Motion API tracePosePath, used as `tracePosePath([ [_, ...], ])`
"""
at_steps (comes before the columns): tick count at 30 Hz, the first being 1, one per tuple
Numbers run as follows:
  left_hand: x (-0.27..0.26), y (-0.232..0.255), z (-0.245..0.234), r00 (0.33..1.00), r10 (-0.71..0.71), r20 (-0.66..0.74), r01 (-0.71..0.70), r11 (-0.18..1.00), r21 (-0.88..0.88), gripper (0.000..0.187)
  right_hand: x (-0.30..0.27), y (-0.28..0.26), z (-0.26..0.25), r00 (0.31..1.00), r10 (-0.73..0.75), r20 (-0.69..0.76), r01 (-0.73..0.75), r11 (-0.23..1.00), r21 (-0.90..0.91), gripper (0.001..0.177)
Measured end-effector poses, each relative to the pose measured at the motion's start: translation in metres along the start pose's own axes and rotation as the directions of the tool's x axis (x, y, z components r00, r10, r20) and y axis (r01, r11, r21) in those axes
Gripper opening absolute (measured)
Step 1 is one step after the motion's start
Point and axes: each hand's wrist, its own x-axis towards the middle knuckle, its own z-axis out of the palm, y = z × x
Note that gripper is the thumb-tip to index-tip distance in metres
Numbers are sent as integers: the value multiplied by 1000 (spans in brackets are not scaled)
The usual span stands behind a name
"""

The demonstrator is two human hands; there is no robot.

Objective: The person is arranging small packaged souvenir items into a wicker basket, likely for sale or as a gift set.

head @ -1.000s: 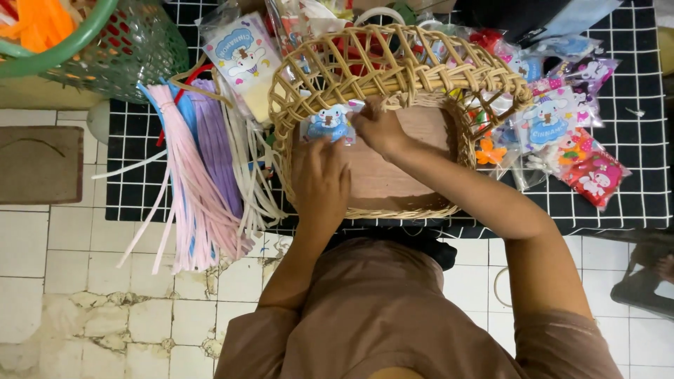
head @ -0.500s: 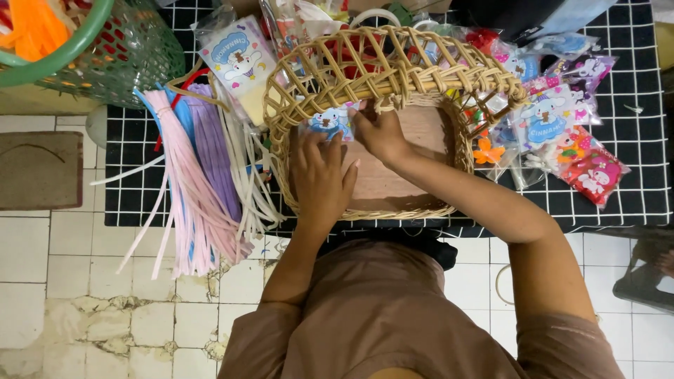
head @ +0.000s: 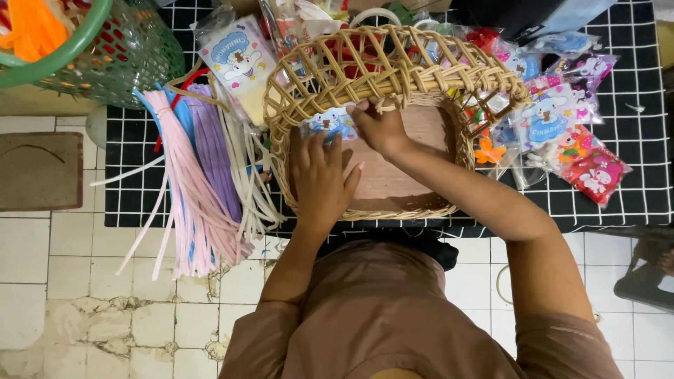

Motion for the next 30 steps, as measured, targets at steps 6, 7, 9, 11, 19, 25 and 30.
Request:
tracePosePath([
  [6, 0, 6, 3, 999, -11, 53, 10, 1000, 21, 65, -19, -27, -4, 1000, 8, 20, -8, 1000, -10, 26],
  [7, 0, 6, 2, 997, -19, 69, 17, 1000, 25, 65, -22, -26, -2, 1000, 4, 6, -4, 1000, 17, 33],
  [9, 0, 6, 3, 996, -26, 85, 23, 999, 28, 65, -26, -22, 3, 1000, 1, -9, 0, 999, 44, 41],
  [11, -2, 4, 5, 994, -36, 101, 32, 999, 44, 67, -28, -16, 9, 1000, -8, 7, 8, 998, 67, 31],
  [19, -5, 1, 15, 988, -67, 138, 60, 997, 50, 70, -37, -24, 12, 994, -81, 71, 74, 993, 95, 16],
  [25, -5, 1, 13, 981, -88, 173, 77, 995, 68, 73, -23, -1, 7, 995, -49, 88, 38, 991, 126, 35],
  [30, -3, 3, 3, 959, -104, 265, 97, 995, 36, 70, -60, -44, -22, 995, -8, 98, -10, 985, 175, 44],
])
